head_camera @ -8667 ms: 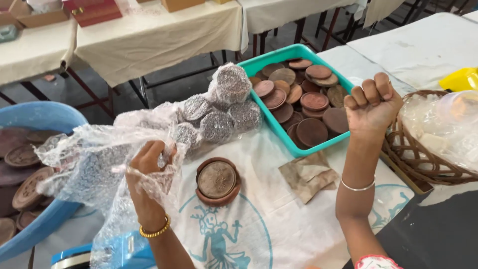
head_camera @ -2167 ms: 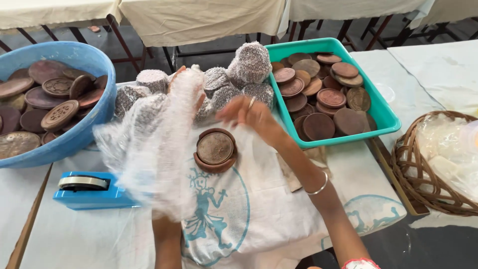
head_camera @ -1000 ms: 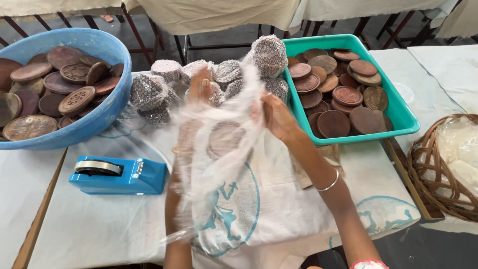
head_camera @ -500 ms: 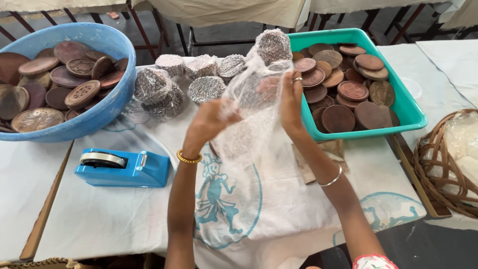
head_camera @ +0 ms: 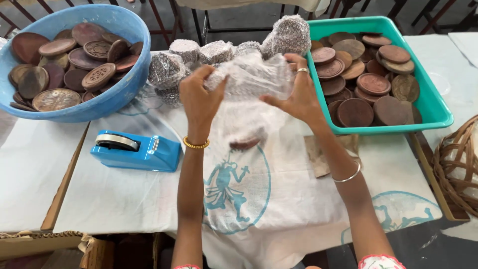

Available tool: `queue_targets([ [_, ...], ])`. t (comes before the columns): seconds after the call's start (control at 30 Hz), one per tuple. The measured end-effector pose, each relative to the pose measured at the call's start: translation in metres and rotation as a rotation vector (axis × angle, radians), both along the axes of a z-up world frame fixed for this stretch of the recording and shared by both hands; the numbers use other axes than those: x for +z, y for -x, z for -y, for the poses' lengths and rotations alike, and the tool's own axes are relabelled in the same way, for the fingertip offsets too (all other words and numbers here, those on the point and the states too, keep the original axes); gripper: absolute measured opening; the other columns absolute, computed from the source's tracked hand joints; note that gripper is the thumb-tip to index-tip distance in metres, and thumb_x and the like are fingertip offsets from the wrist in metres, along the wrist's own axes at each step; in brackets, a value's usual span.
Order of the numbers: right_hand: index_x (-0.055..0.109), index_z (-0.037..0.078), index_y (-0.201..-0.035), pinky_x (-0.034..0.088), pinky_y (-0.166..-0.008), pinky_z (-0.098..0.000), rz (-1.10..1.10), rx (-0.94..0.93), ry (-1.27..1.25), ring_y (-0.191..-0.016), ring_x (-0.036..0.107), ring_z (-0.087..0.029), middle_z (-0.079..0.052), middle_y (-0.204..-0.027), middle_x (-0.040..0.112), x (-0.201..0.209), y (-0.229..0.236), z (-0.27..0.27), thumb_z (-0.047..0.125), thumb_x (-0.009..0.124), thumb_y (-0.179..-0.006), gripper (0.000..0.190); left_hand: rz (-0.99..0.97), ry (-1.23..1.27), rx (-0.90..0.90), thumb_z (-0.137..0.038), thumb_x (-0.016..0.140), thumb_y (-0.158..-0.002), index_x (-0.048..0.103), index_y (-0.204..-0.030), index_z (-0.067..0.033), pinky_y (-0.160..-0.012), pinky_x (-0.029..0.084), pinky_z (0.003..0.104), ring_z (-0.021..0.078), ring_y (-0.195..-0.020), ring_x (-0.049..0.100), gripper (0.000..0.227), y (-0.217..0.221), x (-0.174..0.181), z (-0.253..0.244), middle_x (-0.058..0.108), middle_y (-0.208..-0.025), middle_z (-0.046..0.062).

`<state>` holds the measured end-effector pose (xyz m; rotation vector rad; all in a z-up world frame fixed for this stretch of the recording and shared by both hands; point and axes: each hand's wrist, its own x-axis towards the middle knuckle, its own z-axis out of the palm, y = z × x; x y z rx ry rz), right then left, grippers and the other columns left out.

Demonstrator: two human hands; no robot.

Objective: The person wraps small, round, brown pottery items in bubble wrap and secures them with tape. They then place the wrapped items into a cardboard box. The person also wipes a pottery item with a cloth before wrapping it.

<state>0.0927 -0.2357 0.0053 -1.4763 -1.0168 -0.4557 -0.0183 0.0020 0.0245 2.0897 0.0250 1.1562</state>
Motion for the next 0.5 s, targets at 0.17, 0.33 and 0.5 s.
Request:
queue_targets([
  [0.17, 0.07, 0.002, -0.117, 0.055, -0.075, -0.034, -0.354, -0.244, 0.761, -0.081, 0.068, -0.016, -0.003, -0.09, 0.071, -0.004, -0.018, 0.016, 0.039, 0.084, -0.086, 0.05, -0.121, -0.138, 0.29, -0.025, 0.085, -0.089, 0.074, -0.094, -0.0016, -0.056, 0.043, 0.038, 0.0216, -0.058, 0.063, 0.027, 0.019, 0.013, -0.026, 0.072, -0.076, 0.013],
  [0.33, 0.074, 0.002, -0.121, 0.053, -0.071, -0.0225, -0.488, 0.345, 0.369, -0.079, 0.063, -0.005, 0.004, -0.091, 0.069, -0.018, -0.041, 0.041, 0.03, 0.068, -0.105, 0.033, -0.009, -0.203, 0.349, -0.024, 0.07, -0.103, 0.064, -0.107, -0.0021, -0.063, 0.05, 0.035, 0.0221, -0.069, 0.068, 0.023, 0.018, -0.005, -0.054, 0.071, -0.083, 0.012],
  [0.5, 0.069, 0.001, -0.118, 0.048, -0.062, -0.0195, -0.94, 0.432, 0.177, -0.069, 0.059, -0.001, 0.006, -0.088, 0.071, -0.022, -0.056, 0.068, 0.027, 0.061, -0.103, 0.031, -0.365, 0.226, 0.068, -0.031, 0.067, -0.1, 0.062, -0.115, 0.0023, -0.042, 0.045, 0.036, 0.02, -0.043, 0.063, 0.037, 0.028, 0.011, -0.053, 0.066, -0.058, 0.012],
])
